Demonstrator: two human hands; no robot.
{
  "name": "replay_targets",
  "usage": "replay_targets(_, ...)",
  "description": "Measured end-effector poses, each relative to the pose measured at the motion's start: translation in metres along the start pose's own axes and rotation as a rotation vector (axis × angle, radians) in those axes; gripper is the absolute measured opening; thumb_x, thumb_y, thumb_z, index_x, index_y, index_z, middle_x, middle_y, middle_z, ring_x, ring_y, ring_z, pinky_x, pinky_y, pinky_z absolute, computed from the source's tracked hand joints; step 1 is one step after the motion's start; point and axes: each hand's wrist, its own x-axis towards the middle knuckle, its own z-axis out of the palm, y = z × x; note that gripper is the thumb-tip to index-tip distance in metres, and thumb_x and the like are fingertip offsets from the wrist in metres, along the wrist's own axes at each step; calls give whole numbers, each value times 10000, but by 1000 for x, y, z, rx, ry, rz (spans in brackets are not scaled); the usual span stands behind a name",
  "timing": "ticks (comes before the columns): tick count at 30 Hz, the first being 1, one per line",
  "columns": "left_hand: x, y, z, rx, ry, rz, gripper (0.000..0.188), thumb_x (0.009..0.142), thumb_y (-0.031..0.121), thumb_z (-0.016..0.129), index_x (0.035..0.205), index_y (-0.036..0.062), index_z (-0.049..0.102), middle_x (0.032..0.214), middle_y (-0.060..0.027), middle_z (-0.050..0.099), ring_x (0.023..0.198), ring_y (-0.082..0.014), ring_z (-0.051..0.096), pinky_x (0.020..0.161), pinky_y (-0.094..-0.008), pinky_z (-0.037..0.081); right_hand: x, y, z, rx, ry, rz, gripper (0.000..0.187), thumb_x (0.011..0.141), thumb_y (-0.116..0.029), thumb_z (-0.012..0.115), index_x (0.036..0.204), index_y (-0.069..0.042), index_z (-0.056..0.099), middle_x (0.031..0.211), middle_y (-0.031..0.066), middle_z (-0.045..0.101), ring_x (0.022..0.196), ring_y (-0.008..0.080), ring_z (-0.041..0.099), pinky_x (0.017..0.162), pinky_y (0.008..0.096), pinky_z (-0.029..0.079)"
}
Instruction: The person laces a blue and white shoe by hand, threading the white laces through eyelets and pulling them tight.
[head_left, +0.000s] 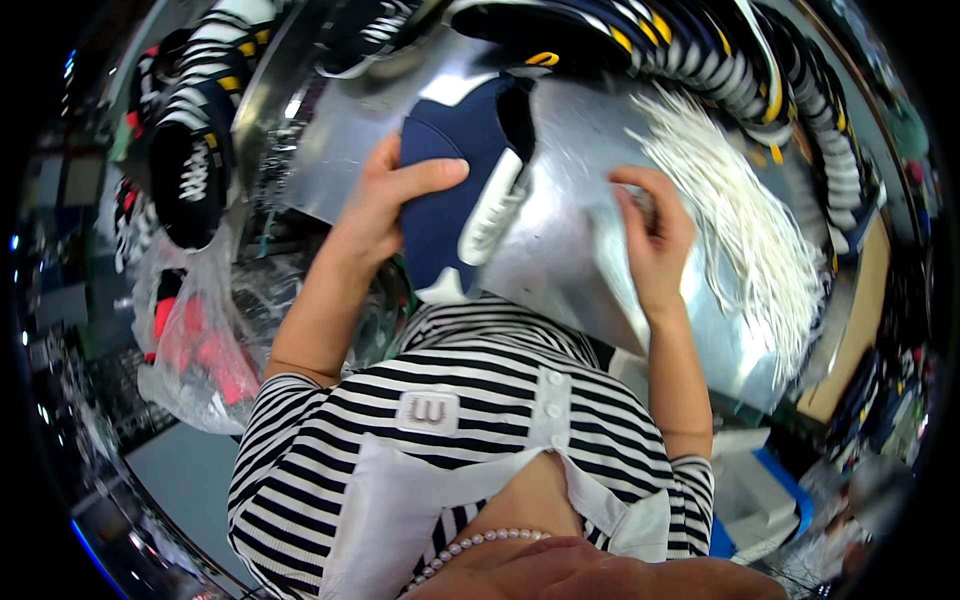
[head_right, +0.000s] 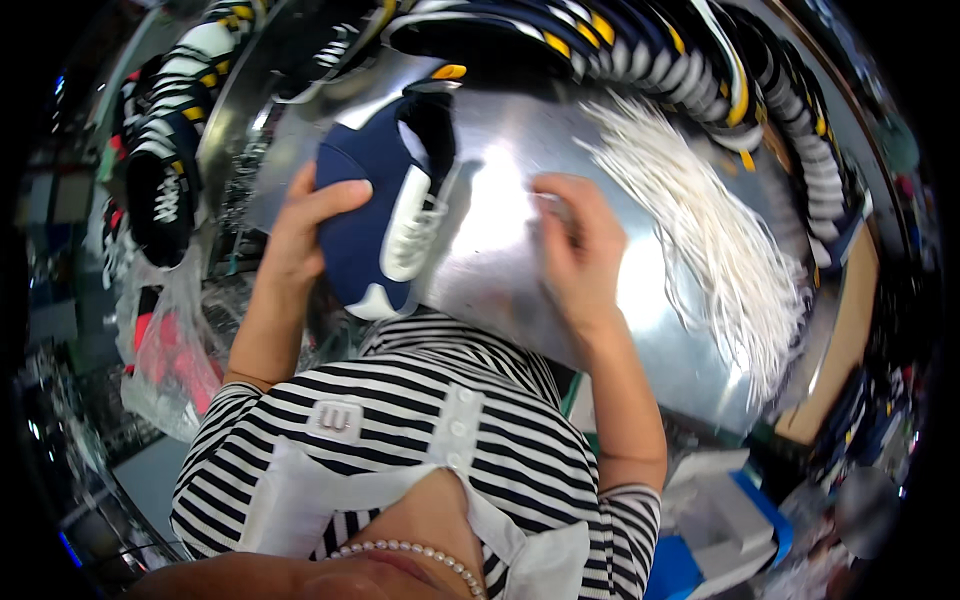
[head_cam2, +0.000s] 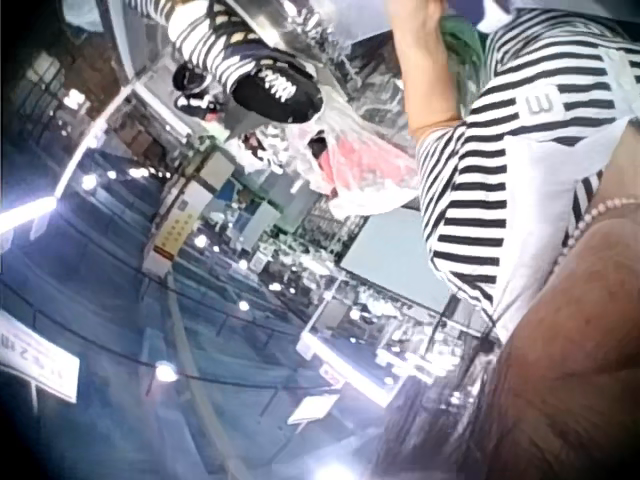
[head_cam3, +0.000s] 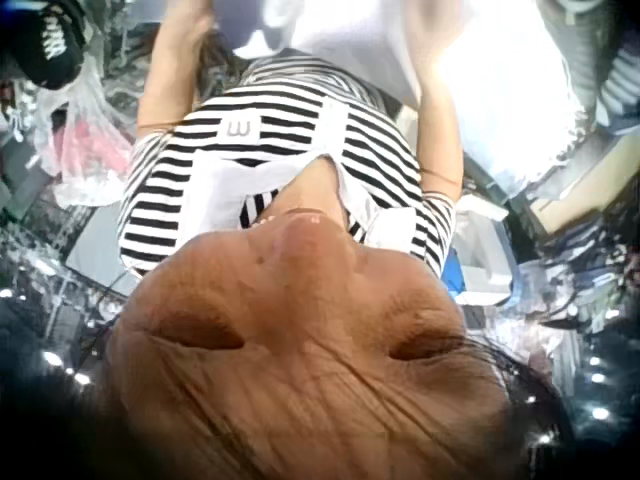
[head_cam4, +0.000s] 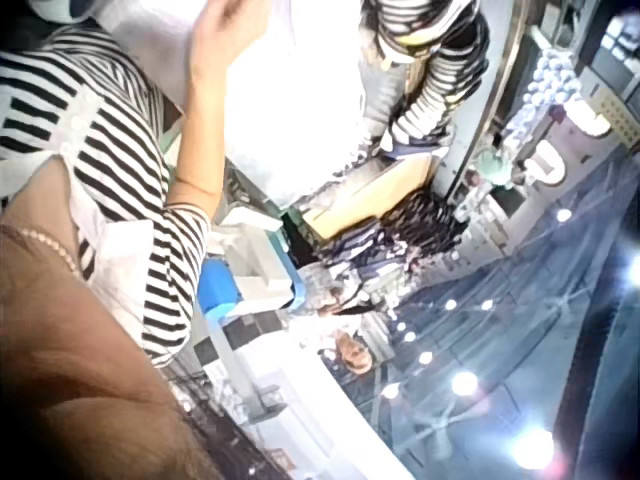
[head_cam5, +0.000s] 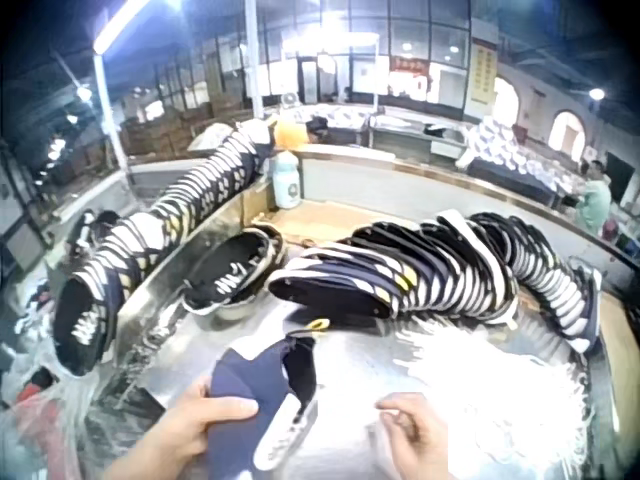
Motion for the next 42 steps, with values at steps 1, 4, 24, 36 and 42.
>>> replay_targets(1, -5, 22, -4, 166, 79, 79, 363, 867, 87, 710, 1202, -13, 611, 1067, -105, 697, 887, -171, 692, 802, -294, 568, 5, 12, -7, -86, 68, -8, 244, 846, 85, 603, 1045, -44, 660, 1037, 103, 668, 835, 178, 675, 687, 267, 531)
replay_targets(4, 20, 80, -34, 670, 185, 446, 295, 883, 146, 692, 1132, -4, 642, 1006, -76, 705, 887, -138, 673, 770, -278, 529, 21, 71, -26, -412, 126, -97, 211, 896, 46, 612, 1071, -59, 667, 1068, 36, 656, 743, 102, 595, 647, 215, 454)
replay_targets(24, 281, 11, -141, 1553, 297, 947, 432, 954, 317, 611, 1312, 76, 595, 1214, -136, 602, 1070, -304, 607, 904, -377, 489, 67, 118, -75, -935, -3, 90, 94, 896, -144, 632, 987, -124, 648, 1012, 49, 643, 811, 307, 658, 662, 399, 509)
replay_targets(36, 157, 37, -13, 1054, 256, 1323, 179, 800, -9, 684, 958, 75, 678, 936, -58, 636, 838, -220, 641, 765, -293, 508, 70, 102, -83, -840, 10, -80, 155, 893, -132, 647, 1043, -114, 684, 992, 31, 655, 810, 290, 662, 691, 374, 507)
replay_targets(42, 12, 9, 47, 1292, -15, 1408, 269, 719, -48, 659, 970, 49, 678, 950, -99, 653, 916, -283, 636, 799, -393, 495, 49, 108, -86, -942, -184, -72, 169, 870, -125, 665, 1036, -126, 695, 1025, 18, 637, 809, 273, 666, 703, 386, 517)
